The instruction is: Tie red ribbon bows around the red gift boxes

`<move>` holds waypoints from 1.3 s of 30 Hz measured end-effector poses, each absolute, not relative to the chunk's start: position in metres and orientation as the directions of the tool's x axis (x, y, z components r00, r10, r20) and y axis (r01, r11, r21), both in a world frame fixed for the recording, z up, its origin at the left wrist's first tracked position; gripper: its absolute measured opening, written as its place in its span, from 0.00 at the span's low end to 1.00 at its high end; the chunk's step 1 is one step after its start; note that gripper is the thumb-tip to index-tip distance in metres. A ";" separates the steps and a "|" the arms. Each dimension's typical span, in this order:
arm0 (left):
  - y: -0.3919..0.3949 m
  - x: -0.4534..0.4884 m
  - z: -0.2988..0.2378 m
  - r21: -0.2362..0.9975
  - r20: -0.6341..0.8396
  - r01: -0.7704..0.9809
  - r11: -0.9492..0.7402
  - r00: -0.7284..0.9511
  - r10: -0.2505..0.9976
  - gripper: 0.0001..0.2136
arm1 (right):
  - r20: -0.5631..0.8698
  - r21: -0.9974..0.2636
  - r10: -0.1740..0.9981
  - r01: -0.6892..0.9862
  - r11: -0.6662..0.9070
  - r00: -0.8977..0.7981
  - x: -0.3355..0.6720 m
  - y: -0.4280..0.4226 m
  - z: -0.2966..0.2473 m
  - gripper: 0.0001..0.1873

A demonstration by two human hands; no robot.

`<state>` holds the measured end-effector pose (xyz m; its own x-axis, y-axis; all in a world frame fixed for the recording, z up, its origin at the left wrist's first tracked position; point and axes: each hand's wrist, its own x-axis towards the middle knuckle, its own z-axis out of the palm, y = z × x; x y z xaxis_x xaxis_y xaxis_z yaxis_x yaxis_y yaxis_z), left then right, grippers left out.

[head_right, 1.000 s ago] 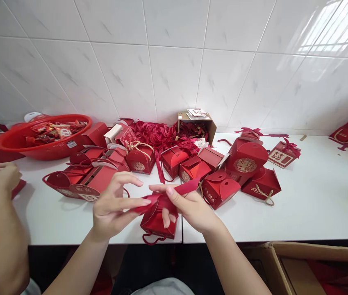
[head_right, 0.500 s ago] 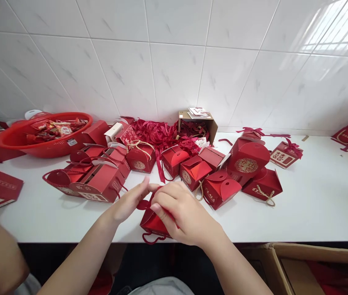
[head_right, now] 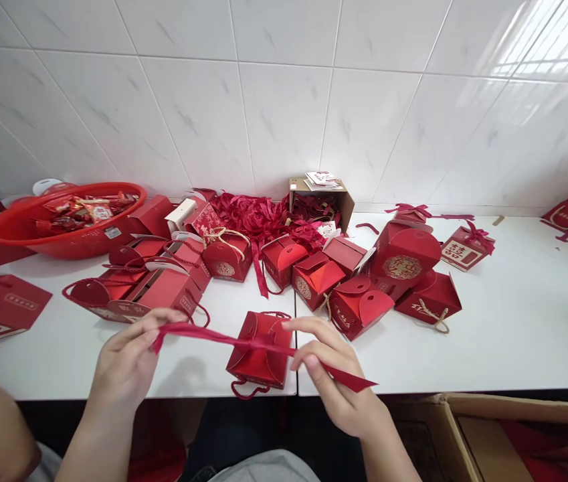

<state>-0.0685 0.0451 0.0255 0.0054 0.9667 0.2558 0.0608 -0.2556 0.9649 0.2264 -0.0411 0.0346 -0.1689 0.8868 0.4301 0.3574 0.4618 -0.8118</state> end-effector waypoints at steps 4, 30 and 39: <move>0.032 -0.106 -0.010 0.818 0.233 0.560 -0.131 -0.114 0.966 0.11 | 0.237 -0.900 0.971 0.384 0.206 0.033 0.250 -0.062 -0.002 0.18; 0.051 -0.025 0.013 0.820 0.055 0.508 -0.264 0.389 0.919 0.13 | 0.122 -0.980 0.986 0.173 0.101 0.114 0.204 -0.027 -0.010 0.08; 0.075 -0.039 0.020 0.848 -0.382 0.523 -0.088 0.717 0.583 0.09 | 0.455 -0.664 0.888 0.688 0.292 0.063 0.218 -0.020 -0.003 0.13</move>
